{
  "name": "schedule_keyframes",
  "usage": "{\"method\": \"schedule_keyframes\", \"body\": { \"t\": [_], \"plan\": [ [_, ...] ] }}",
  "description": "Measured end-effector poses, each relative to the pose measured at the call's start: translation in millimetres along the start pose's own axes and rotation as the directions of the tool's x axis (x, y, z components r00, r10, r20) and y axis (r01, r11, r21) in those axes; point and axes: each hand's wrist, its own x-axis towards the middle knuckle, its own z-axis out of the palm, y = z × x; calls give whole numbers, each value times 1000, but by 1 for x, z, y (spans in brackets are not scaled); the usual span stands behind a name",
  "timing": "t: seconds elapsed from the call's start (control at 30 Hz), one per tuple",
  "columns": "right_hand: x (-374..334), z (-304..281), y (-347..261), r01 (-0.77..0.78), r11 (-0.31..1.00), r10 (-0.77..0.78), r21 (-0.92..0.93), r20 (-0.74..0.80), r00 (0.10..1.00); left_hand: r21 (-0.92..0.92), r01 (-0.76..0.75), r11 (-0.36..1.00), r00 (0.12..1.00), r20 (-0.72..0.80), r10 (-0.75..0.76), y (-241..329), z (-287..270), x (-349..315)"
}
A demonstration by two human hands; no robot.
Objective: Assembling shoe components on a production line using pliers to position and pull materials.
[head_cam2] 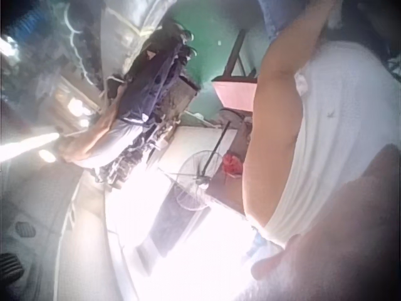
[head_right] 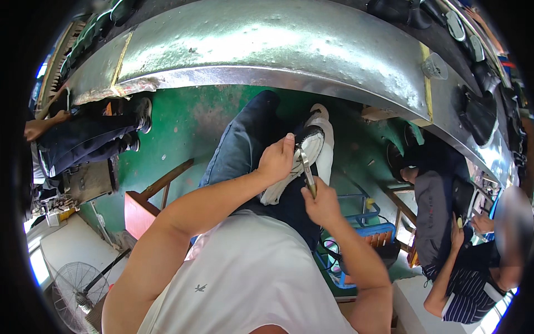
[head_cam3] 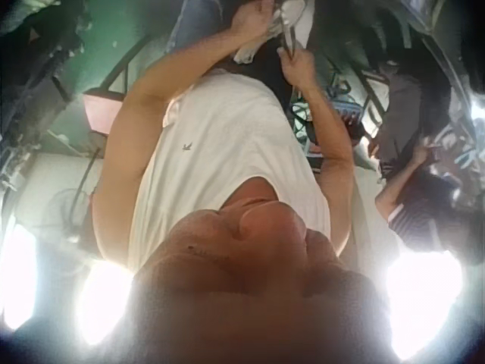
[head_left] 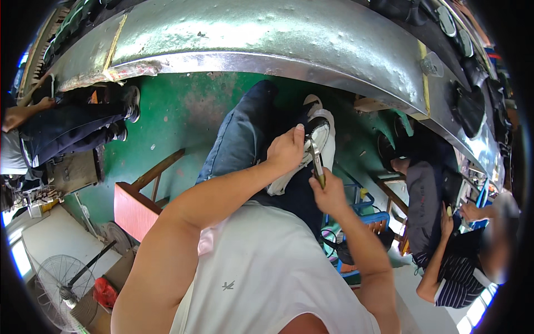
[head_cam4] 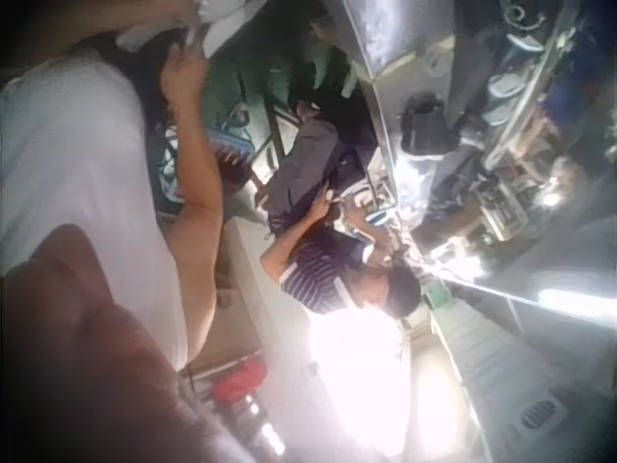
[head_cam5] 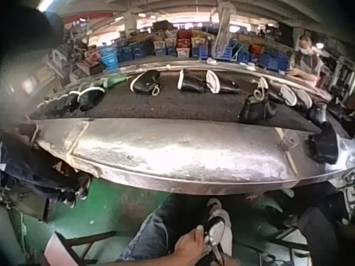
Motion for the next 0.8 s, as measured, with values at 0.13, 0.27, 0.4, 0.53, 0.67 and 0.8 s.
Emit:
{"method": "schedule_keyframes", "body": {
  "t": [0.13, 0.27, 0.4, 0.53, 0.67, 0.8],
  "plan": [
    [-5, 18, -1, 73, 993, -69, 89, -52, 996, 29, -224, 974, 966, -124, 226, -8, 2, 8],
    [3, -18, 7, -373, 617, 120, 693, 386, 915, 22, -353, 935, 930, -98, 354, -7, 6, 6],
    [-5, 11, 28, -182, 759, 71, 625, 199, 978, 18, -443, 896, 895, -53, 444, -4, 10, 4],
    [-12, 1, 12, -350, 474, 162, 808, 311, 937, 43, -617, 786, 787, 6, 617, -15, 11, 6],
    [-19, 10, 19, -288, 585, 169, 758, 233, 958, 18, -732, 681, 680, 88, 728, -13, 6, 3],
    [-30, 9, 36, -413, 461, 190, 785, 367, 911, 70, -805, 589, 591, 175, 787, -13, 0, -1]
  ]
}}
